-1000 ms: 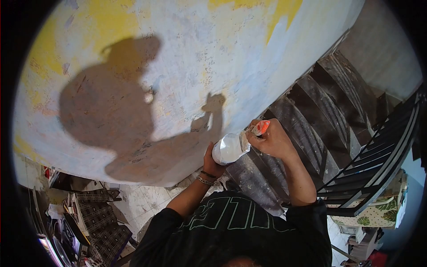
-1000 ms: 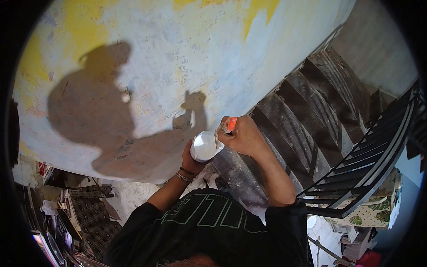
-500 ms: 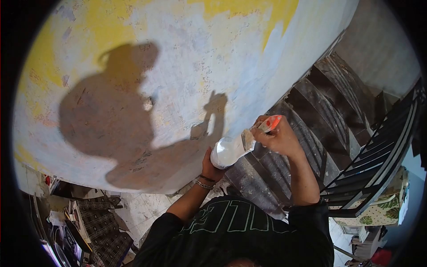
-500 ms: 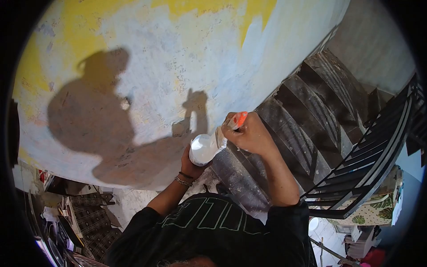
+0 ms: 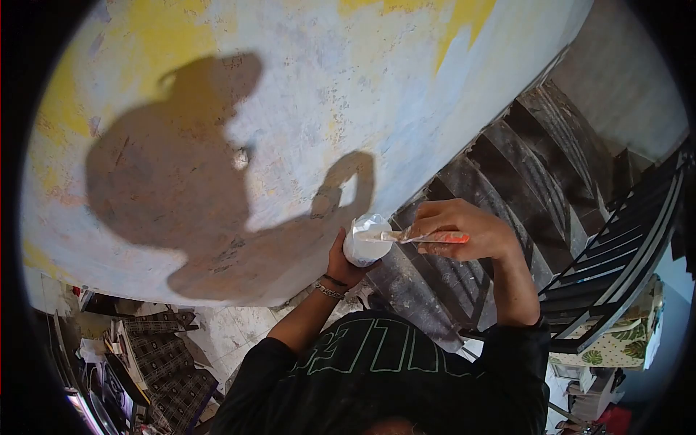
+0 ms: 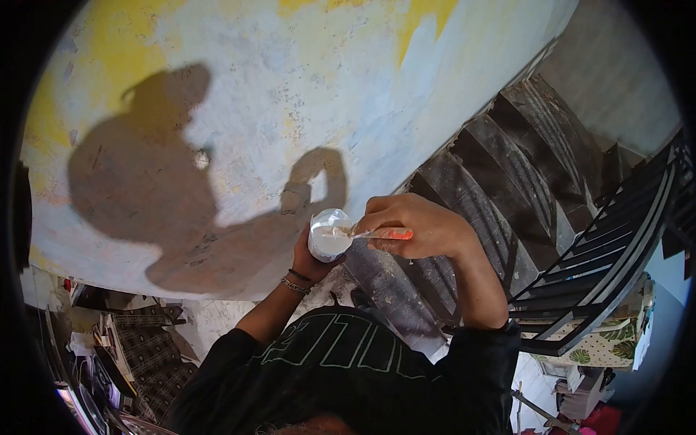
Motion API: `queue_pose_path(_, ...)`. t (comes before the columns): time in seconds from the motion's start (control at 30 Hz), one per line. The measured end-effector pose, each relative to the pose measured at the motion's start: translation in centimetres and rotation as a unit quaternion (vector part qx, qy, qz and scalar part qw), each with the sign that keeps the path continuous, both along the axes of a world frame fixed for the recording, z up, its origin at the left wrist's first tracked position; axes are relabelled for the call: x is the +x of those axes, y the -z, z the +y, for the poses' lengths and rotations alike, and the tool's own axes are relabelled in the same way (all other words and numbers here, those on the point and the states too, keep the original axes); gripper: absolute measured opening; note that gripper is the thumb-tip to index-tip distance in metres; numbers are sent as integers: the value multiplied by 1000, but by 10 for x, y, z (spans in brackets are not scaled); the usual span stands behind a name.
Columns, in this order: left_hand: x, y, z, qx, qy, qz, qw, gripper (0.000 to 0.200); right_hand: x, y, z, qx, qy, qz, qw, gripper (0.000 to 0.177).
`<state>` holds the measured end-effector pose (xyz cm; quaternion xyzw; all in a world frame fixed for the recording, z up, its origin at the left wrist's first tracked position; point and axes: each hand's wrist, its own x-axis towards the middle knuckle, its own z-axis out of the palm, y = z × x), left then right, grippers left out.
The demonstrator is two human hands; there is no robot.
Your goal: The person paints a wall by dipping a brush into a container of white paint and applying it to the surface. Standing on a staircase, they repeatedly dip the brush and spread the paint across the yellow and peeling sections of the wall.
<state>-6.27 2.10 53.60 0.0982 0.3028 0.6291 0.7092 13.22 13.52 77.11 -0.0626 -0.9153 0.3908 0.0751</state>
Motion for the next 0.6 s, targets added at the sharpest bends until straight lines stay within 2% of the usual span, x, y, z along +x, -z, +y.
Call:
queue_pose_path(0.1, 3, -15, -9, 98, -5, 163, 982, 63, -4, 0, -2, 65, -38, -36, 996, 30)
queue_pose_path(0.17, 0, -12, -9, 108, 10, 112, 988, 64, -7, 6, -5, 114, -57, -70, 989, 31)
queue_pose_path(0.23, -5, 2, 1, 37, 48, -116, 991, 64, -6, 4, -13, 144, -64, -101, 982, 31)
queue_pose_path(0.33, -6, 10, 5, 29, 45, -101, 993, 70, 0, -7, -19, 166, -62, -119, 977, 32)
queue_pose_path(0.43, -9, 6, 9, -9, 39, -105, 994, 69, 10, -13, -22, 162, -47, -102, 980, 32)
queue_pose_path(0.6, 1, 0, 23, -11, 55, -105, 993, 67, 30, -22, -24, 152, 0, -98, 984, 31)
